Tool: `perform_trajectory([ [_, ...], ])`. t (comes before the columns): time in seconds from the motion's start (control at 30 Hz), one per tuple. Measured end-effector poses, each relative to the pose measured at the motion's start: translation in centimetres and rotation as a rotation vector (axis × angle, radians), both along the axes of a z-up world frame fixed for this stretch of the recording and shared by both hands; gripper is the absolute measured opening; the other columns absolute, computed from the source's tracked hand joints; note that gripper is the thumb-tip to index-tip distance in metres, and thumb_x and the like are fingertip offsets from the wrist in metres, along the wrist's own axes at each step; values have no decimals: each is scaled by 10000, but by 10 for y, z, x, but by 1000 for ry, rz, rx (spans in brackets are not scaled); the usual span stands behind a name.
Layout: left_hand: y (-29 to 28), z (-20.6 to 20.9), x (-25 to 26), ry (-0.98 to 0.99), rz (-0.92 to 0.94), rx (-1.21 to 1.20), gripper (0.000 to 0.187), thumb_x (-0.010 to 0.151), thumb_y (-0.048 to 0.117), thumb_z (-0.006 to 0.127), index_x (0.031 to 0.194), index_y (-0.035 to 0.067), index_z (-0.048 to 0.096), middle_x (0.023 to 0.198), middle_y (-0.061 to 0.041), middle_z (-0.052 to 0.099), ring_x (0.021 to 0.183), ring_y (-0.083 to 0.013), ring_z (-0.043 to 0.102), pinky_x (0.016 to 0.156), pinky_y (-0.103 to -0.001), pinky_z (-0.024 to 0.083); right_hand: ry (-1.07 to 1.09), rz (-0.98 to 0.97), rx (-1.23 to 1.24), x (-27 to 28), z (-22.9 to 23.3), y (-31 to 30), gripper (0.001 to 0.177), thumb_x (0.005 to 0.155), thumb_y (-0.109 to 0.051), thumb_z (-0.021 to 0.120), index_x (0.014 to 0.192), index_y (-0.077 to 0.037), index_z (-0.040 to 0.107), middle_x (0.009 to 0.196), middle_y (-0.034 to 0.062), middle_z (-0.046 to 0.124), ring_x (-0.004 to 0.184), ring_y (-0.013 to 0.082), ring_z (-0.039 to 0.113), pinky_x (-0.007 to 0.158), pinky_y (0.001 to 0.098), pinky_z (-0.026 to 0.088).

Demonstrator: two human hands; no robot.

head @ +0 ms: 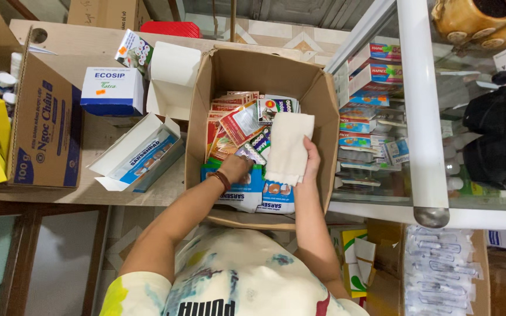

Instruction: The person wipes the exterior of small cardboard boxes with a white cloth. They pick up each box from a larger container, wipe it thoroughly, and place it back into the container. The person repeats this process for several boxes, handling them one at a time.

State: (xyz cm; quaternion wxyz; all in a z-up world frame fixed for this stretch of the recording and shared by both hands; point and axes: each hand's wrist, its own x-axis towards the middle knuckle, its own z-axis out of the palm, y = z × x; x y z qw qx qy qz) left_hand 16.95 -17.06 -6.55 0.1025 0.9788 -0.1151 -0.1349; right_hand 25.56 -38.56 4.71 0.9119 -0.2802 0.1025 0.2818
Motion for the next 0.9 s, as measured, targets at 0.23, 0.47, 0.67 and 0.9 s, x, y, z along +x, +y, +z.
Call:
perform_trajectory([
  [0.23,31,105,8,172,397,-318,476,819,431,779,1161,116,679,789,-130,758,744,-286,752,715,-435,566,-19,-135,-140,-13,8,11,596,946,-335,593,1412,34,542,1312,195,669,1139,328,683,993,436,555],
  [0.47,49,172,13,-265,693,-810,482,919,385,765,1283,89,653,1031,-153,764,934,-247,710,801,-366,549,-522,-218,-667,-31,40,32,565,987,-242,614,1483,-14,469,1355,134,622,1198,206,610,1024,323,471],
  [0.67,34,156,12,-87,562,-1602,554,974,395,710,1362,7,639,1254,-65,713,1158,-169,639,1016,-332,500,-1007,-100,-1063,-45,36,56,668,1020,-264,608,1555,50,361,1438,204,570,1291,273,586,1080,342,443],
  [0.9,23,141,-2,113,213,-1877,705,1074,469,632,1480,-13,316,1459,-124,418,1399,-206,397,1261,-383,288,-962,-26,-951,-56,49,82,656,1072,-329,457,1592,37,296,1630,224,365,1512,316,350,1237,405,249],
])
